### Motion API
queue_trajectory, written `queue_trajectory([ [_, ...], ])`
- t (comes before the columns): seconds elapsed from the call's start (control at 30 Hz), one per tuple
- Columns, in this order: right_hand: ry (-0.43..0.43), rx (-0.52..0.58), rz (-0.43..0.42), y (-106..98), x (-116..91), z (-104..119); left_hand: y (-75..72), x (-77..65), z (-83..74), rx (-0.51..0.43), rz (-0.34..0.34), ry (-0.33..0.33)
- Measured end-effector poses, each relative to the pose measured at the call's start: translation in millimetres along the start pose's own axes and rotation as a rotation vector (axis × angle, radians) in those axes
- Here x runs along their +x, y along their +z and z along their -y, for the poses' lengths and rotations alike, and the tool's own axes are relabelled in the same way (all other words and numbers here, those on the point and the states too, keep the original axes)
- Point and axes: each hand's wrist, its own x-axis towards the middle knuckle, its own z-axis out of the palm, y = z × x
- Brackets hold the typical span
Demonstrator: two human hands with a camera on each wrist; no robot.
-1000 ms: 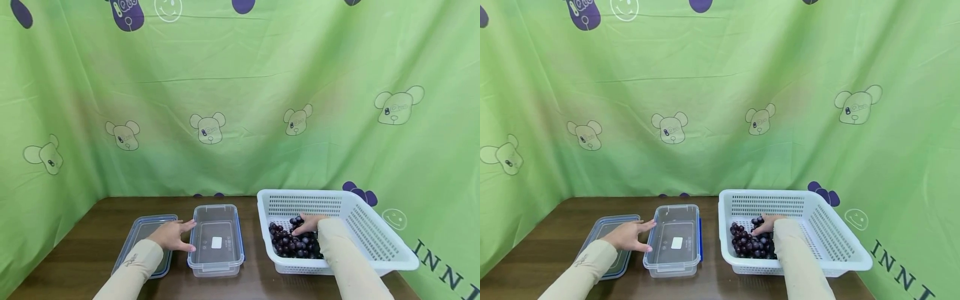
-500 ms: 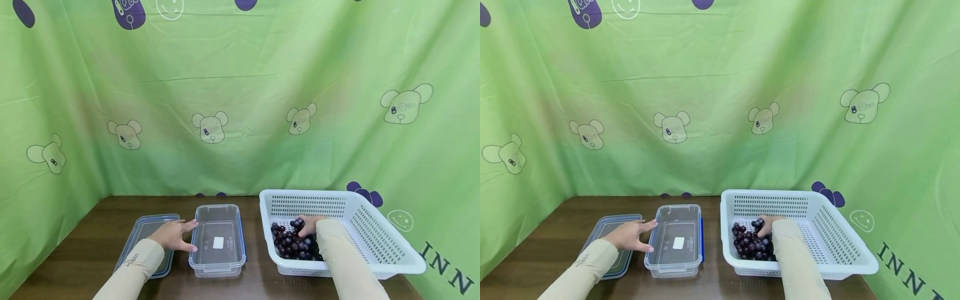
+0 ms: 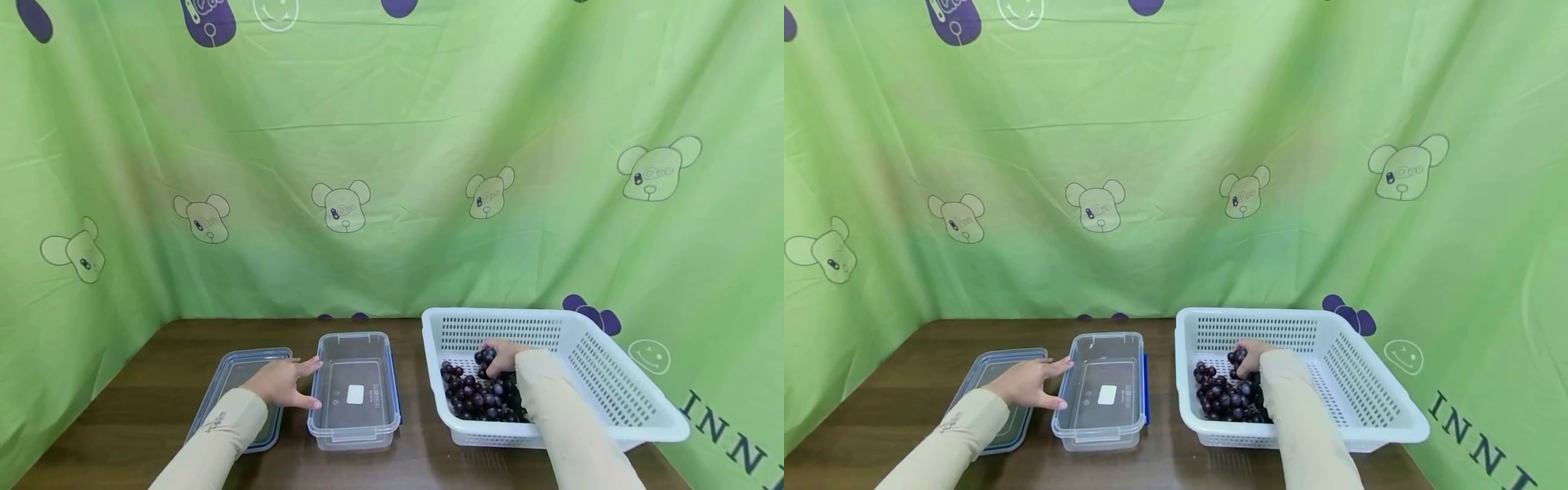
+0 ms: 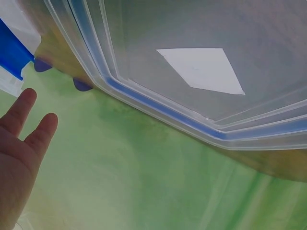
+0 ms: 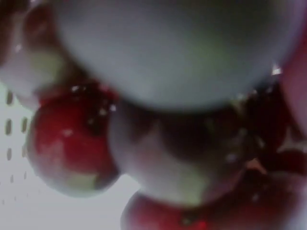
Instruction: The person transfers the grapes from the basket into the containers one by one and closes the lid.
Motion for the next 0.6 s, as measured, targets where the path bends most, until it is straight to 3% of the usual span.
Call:
queue_trajectory([
  [0.07, 0.071, -0.017, -0.034, -13, -23, 44, -0.2, -0.6, -0.5, 0.001, 0.003, 0.001],
  [0.1, 0.068, -0.024, -0.051, -18, -33, 59, -0.6, -0.9, -0.9, 0.0, 0.004, 0.0],
  [0.2, 0.082, -0.052, -0.088, -30, -47, 87, -2.1, -1.0, -0.8, -0.003, 0.002, -0.001],
  [0.4, 0.045, -0.036, -0.118, -43, -60, 111, -2.5, -0.6, 0.1, 0.001, 0.01, 0.014],
  [0.6, -0.003, 0.129, -0.151, -46, -71, 126, 0.8, -0.1, -0.2, -0.016, 0.035, -0.006],
])
